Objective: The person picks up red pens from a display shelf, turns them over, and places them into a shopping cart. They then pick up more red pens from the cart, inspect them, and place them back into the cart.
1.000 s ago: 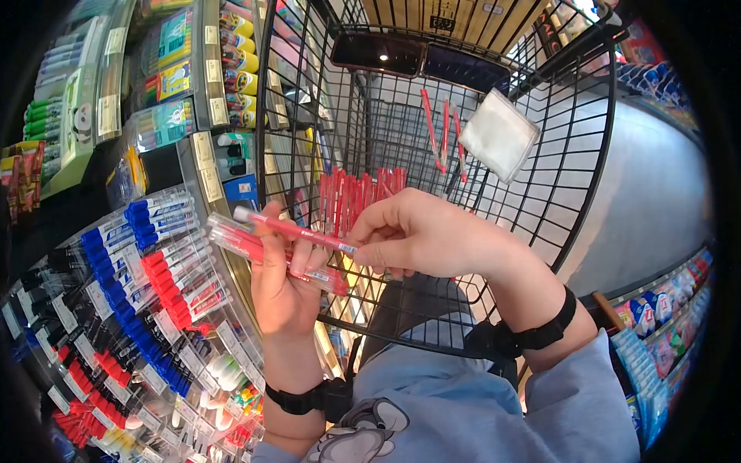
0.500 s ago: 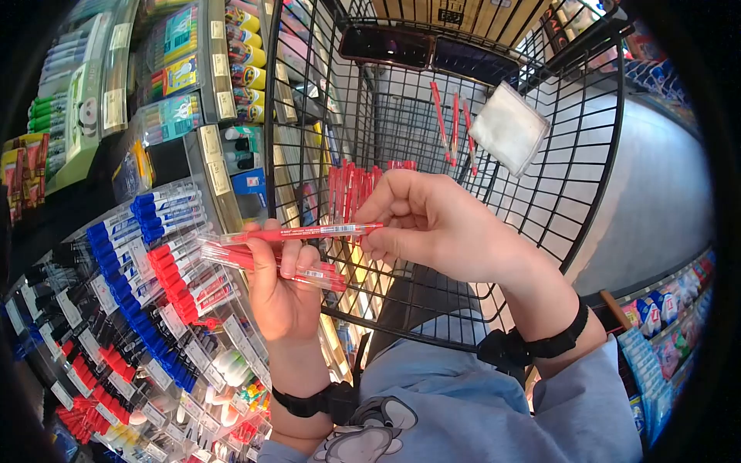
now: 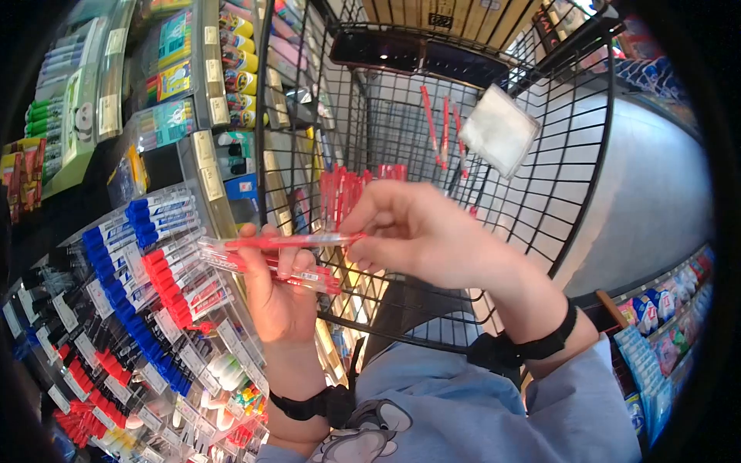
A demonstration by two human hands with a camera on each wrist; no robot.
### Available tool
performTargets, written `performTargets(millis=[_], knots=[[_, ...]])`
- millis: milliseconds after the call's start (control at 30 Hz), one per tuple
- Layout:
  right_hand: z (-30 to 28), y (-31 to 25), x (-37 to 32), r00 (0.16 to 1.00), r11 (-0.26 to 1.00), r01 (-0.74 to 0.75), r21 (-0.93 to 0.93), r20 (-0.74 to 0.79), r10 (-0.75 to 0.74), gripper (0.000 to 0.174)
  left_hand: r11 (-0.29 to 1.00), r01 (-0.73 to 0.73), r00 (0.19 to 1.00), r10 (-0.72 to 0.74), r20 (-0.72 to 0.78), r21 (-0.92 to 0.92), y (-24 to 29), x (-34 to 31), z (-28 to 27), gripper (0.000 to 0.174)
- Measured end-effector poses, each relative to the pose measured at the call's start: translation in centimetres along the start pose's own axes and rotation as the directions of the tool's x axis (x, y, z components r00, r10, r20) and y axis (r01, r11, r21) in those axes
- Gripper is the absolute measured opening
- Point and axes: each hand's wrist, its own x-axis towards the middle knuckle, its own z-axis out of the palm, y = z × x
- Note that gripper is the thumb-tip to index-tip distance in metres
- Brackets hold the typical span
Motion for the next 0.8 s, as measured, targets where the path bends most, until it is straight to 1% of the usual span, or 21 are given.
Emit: performTargets(millis=[33,67,133,167,200,233,267,300,333,367,400,433,467,500,533,567,667,733,800], knots=[[0.1,0.6,0.1,1.0,1.0,0.016,0.026,0.018,-0.016,0.013,1.0,-0.003,0.998,0.004,-0.063,0.003,-0.4,-0.1,0.5,0.02],[0.5,0.8,0.1,0.999,0.999,0.026,-0.028,0.02,-0.026,0.013,1.0,0.008,0.999,-0.008,-0.053,-0.013,-0.7,-0.1,0.5,0.02],[0.1,1.7,0.3,0.994,0.985,0.019,-0.169,0.106,-0.001,0.016,0.994,0.057,0.996,-0.05,-0.077,0.092,-1.0,0.0,0.2,0.019],[-0.5,1.9,0.4,0.985,0.992,-0.043,-0.122,0.163,0.063,0.019,0.992,0.075,0.987,-0.06,-0.146,0.104,-1.2,0.1,0.3,0.016],[-1.6,2.0,0.6,0.986,0.99,-0.046,-0.131,0.151,0.065,0.019,0.992,0.082,0.988,-0.069,-0.139,0.094,-1.3,0.3,0.1,0.016],[-3.0,1.9,1.1,0.994,0.933,-0.091,-0.348,0.019,0.104,0.023,0.986,0.105,0.987,-0.088,-0.132,0.127,-1.4,0.4,-0.3,0.016],[-4.6,2.1,1.6,0.987,0.827,-0.156,-0.539,-0.116,0.111,0.027,0.979,0.125,0.987,-0.105,-0.125,0.162,-1.4,0.6,-0.5,0.017],[-6.5,3.0,2.4,0.936,0.714,-0.269,-0.646,-0.351,0.034,0.027,0.977,0.14,0.989,-0.129,-0.076,0.163,-1.3,0.6,-0.7,0.016],[-8.5,4.3,3.4,0.832,0.589,-0.402,-0.701,-0.548,-0.085,0.028,0.977,0.141,0.989,-0.132,-0.07,0.159,-1.4,0.6,-0.5,0.016],[-10.4,5.5,4.4,0.741,0.464,-0.519,-0.718,-0.648,-0.174,0.025,0.976,0.171,0.982,-0.158,-0.104,0.137,-1.5,0.7,-0.3,0.016],[-11.7,6.2,5.1,0.639,0.339,-0.634,-0.695,-0.718,-0.277,0.021,0.973,0.2,0.973,-0.184,-0.138,0.114,-1.6,0.8,-0.2,0.015],[-12.2,6.4,5.5,0.636,0.339,-0.635,-0.694,-0.719,-0.281,0.021,0.968,0.223,0.961,-0.199,-0.191,0.113,-1.6,0.7,0.5,0.013],[-12.4,6.6,5.9,0.598,0.302,-0.692,-0.656,-0.755,-0.269,0.02,0.968,0.224,0.962,-0.2,-0.188,0.113,-1.7,0.8,0.3,0.013],[-12.6,6.7,6.2,0.559,0.263,-0.745,-0.613,-0.788,-0.257,0.02,0.969,0.23,0.969,-0.219,-0.119,0.088,-2.0,0.8,-0.3,0.013],[-12.8,6.9,6.5,0.559,0.263,-0.745,-0.613,-0.789,-0.256,0.02,0.969,0.237,0.971,-0.234,-0.05,0.063,-2.1,0.9,-0.7,0.014],[-12.9,7.2,6.8,0.552,0.263,-0.75,-0.607,-0.794,-0.257,0.02,0.969,0.244,0.97,-0.243,-0.024,0.043,-2.2,1.0,-0.9,0.014],[-13.6,8.0,7.3,0.548,0.277,-0.751,-0.6,-0.8,-0.245,0.02,0.966,0.251,0.968,-0.251,-0.017,0.063,-2.2,1.2,-1.1,0.013],[-13.3,7.6,7.3,0.552,0.29,-0.745,-0.601,-0.799,-0.236,0.021,0.962,0.258,0.966,-0.256,-0.039,0.085,-2.0,1.2,-0.8,0.012],[-12.6,6.6,6.8,0.558,0.338,-0.734,-0.589,-0.807,-0.195,0.021,0.959,0.261,0.965,-0.256,-0.062,0.108,-1.8,1.3,-0.8,0.012]])
